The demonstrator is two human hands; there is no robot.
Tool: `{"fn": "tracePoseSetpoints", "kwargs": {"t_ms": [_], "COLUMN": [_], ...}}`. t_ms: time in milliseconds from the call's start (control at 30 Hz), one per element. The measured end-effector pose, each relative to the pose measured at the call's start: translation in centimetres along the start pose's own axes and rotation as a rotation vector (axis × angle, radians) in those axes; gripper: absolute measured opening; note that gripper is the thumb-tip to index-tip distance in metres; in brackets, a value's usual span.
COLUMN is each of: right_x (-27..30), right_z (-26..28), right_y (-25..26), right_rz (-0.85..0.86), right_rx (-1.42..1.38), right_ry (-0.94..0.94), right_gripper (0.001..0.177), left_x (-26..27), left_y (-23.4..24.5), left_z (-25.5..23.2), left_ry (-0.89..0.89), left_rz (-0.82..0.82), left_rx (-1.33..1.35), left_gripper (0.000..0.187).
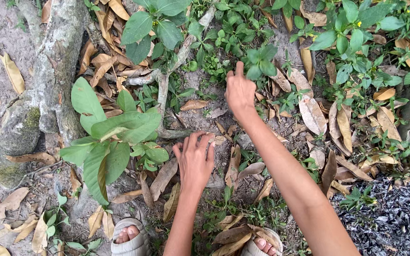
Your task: The person pulls small weeds and grass by hand from the dirt area around the base of a tree, clearing the ground of various small plants.
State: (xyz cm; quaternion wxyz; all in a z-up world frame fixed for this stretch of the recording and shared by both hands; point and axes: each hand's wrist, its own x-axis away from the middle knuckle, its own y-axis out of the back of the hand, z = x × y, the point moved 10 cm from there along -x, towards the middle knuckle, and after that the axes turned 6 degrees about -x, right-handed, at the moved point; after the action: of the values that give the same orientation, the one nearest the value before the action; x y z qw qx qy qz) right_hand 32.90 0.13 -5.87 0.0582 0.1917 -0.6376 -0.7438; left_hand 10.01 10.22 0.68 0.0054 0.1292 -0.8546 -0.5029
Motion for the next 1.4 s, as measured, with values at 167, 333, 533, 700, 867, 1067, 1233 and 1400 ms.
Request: {"fn": "tracePoseSetpoints", "kwargs": {"t_ms": [167, 333, 533, 700, 867, 1067, 1233, 1400], "right_x": [3.1, 12.1, 14.6, 11.6, 6.4, 4.0, 1.5, 1.8], "right_z": [5.0, 6.7, 1.7, 3.2, 10.3, 15.7, 14.3, 13.0], "right_y": [3.1, 3.4, 2.4, 5.0, 6.2, 4.0, 3.0, 3.0], "right_rz": [-0.086, 0.054, 0.724, 0.737, 0.28, 0.162, 0.008, -0.086], "right_rx": [-0.106, -0.354, -0.214, -0.231, -0.478, -0.339, -0.234, -0.248], "right_ry": [0.028, 0.035, -0.158, -0.083, 0.239, 0.346, 0.356, 0.457], "right_gripper": [0.019, 0.006, 0.043, 0.061, 0.057, 0.068, 0.048, 0.008], "left_x": [0.0, 0.5, 0.7, 0.6, 0.6, 1.1, 1.3, 1.3], "left_y": [0.8, 1.0, 1.8, 2.3, 3.0, 3.9, 4.0, 3.7], "left_z": [-0.2, 0.6, 1.6, 0.9, 1.1, 2.3, 3.0, 2.5], "left_ry": [-0.003, 0.006, 0.065, 0.037, 0.045, 0.038, 0.063, 0.058], "left_rz": [-0.025, -0.019, -0.058, -0.062, -0.078, -0.104, -0.098, -0.081], "left_rx": [0.021, -0.019, 0.011, 0.021, 0.044, 0.08, 0.098, 0.129], "left_gripper": [0.027, 0.017, 0.022, 0.026, 0.022, 0.021, 0.021, 0.021]}}
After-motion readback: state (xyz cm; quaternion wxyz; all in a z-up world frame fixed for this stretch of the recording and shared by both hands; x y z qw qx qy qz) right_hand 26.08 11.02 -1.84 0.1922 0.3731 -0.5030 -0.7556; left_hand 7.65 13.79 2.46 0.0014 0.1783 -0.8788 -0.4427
